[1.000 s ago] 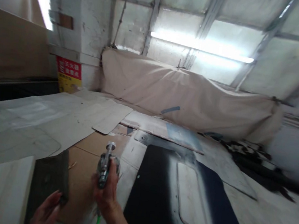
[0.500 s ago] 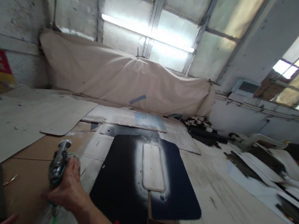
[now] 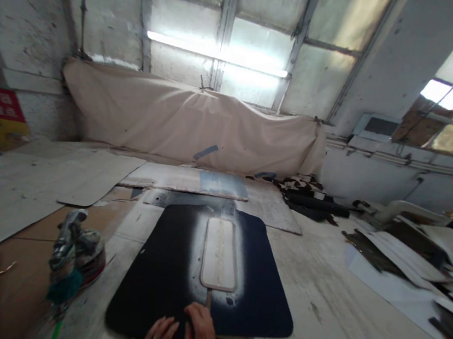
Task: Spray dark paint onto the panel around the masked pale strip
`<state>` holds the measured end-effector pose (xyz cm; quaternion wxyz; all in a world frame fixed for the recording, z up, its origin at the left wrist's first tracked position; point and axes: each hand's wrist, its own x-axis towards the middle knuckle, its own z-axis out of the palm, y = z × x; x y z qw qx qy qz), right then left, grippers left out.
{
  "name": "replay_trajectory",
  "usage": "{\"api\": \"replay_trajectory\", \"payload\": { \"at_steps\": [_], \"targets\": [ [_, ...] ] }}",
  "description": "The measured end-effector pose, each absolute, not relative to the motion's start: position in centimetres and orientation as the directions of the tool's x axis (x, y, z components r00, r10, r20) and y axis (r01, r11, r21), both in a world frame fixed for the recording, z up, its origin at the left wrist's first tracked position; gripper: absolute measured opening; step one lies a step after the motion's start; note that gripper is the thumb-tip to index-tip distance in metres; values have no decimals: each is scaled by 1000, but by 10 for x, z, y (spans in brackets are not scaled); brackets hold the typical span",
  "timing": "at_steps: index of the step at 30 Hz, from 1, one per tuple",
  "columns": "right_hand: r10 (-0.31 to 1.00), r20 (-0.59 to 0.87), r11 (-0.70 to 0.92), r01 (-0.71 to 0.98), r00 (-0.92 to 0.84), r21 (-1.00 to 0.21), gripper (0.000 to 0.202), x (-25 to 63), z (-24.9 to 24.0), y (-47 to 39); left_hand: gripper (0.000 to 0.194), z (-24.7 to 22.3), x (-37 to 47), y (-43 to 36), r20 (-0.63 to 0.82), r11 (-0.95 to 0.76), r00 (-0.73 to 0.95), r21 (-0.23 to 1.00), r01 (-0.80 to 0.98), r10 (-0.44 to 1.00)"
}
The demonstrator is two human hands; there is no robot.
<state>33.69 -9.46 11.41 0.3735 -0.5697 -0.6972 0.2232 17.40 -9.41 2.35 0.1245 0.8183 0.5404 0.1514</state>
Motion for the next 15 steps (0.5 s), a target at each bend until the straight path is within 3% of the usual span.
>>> {"api": "replay_trajectory", "payload": {
  "at_steps": [2, 4, 6, 9, 15],
  "targets": [
    [975, 186, 208, 777, -119, -594, 42, 380, 75, -108, 74, 41, 207, -90, -54, -292, 329, 347, 891, 943],
    [989, 105, 139, 879, -102, -457, 47, 406, 48, -117, 86, 63, 221, -86, -165, -208, 265, 298, 932, 950],
    [993, 69, 115, 913, -96, -391, 50, 416, 39, -122, 73, 82, 222, -82, -194, -225, 277, 253, 941, 941],
    [990, 34, 142, 908, -140, -394, 46, 416, 51, -124, 50, 95, 219, -77, -172, -335, 374, 216, 917, 912],
    [979, 12, 190, 882, -205, -430, 37, 423, 87, -122, 33, 94, 223, -80, -161, -443, 479, 214, 871, 863]
  ]
}}
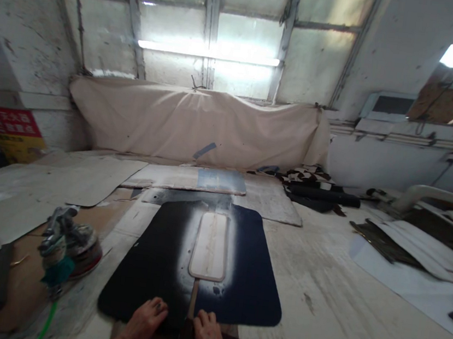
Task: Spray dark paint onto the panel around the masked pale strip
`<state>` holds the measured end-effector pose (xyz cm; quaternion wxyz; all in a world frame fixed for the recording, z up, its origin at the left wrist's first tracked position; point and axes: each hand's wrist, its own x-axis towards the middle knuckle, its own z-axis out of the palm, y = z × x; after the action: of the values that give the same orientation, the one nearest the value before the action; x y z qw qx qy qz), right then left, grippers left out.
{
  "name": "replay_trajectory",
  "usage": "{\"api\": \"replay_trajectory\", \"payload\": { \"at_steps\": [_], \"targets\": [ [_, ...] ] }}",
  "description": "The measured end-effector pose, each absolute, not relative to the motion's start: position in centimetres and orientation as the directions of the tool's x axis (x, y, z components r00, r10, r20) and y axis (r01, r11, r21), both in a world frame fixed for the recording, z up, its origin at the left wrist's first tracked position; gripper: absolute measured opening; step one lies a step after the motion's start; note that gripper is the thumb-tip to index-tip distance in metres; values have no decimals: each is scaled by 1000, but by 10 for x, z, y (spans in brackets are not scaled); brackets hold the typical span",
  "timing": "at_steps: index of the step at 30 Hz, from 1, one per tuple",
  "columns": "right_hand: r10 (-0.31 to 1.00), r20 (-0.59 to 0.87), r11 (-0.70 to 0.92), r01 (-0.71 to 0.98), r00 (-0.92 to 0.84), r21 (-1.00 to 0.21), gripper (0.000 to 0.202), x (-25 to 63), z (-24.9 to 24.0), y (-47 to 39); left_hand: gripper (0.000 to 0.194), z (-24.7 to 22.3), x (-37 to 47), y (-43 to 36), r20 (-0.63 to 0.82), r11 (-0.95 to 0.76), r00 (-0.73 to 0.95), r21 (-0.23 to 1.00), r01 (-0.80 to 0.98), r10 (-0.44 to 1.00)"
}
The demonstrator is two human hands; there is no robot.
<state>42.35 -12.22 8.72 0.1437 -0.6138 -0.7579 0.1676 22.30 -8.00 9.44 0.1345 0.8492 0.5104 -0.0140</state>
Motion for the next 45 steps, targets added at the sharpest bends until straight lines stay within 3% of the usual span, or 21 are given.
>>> {"api": "replay_trajectory", "payload": {
  "at_steps": [4, 7, 12, 14, 20, 27, 30, 32, 34, 35, 37, 39, 42, 45],
  "targets": [
    [982, 20, 175, 865, -188, -470, 34, 427, 89, -120, 35, 98, 218, -83, -121, -470, 506, 241, 849, 854],
    [987, -2, 142, 864, -163, -483, 35, 426, 86, -116, 57, 95, 213, -77, -122, -535, 584, 288, 794, 802],
    [989, -54, 100, 891, -138, -442, 38, 424, 83, -107, 19, 82, 212, -58, -32, -630, 667, 294, 718, 745],
    [989, -60, 99, 901, -136, -422, 42, 423, 81, -105, 14, 82, 210, -51, 1, -622, 654, 310, 719, 756],
    [990, 9, 135, 906, -144, -400, 34, 423, 67, -99, 30, 106, 198, -9, 197, -393, 344, 334, 857, 918],
    [987, -33, 134, 923, -156, -362, 37, 427, 49, -95, 37, 146, 182, 55, 375, -219, 73, 364, 905, 924],
    [997, -20, 55, 873, -74, -485, 40, 416, 45, -87, 35, 155, 181, 67, 421, -215, 43, 371, 903, 906],
    [1000, 5, -14, 679, 26, -734, 36, 397, 43, -74, 34, 156, 182, 71, 440, -209, 24, 377, 902, 898],
    [981, -87, -134, 281, 174, -950, 36, 372, 41, -54, 33, 156, 184, 73, 454, -196, -2, 387, 901, 891],
    [952, -187, -204, 50, 241, -978, 41, 358, 41, -43, 33, 156, 184, 74, 460, -190, -14, 393, 900, 888],
    [874, -360, -249, -335, 326, -909, 49, 334, 42, -19, 31, 156, 183, 77, 470, -182, -35, 409, 894, 882],
    [804, -438, -145, -582, 402, -800, 52, 316, 44, 0, 28, 156, 178, 82, 476, -165, -69, 432, 887, 877],
    [744, -455, 70, -734, 490, -676, 58, 303, 49, 16, 26, 160, 162, 91, 477, -99, -164, 479, 872, 863],
    [744, -450, 106, -753, 493, -650, 53, 302, 52, 22, 23, 161, 135, 97, 460, 6, -291, 526, 850, 839]
  ]
}}
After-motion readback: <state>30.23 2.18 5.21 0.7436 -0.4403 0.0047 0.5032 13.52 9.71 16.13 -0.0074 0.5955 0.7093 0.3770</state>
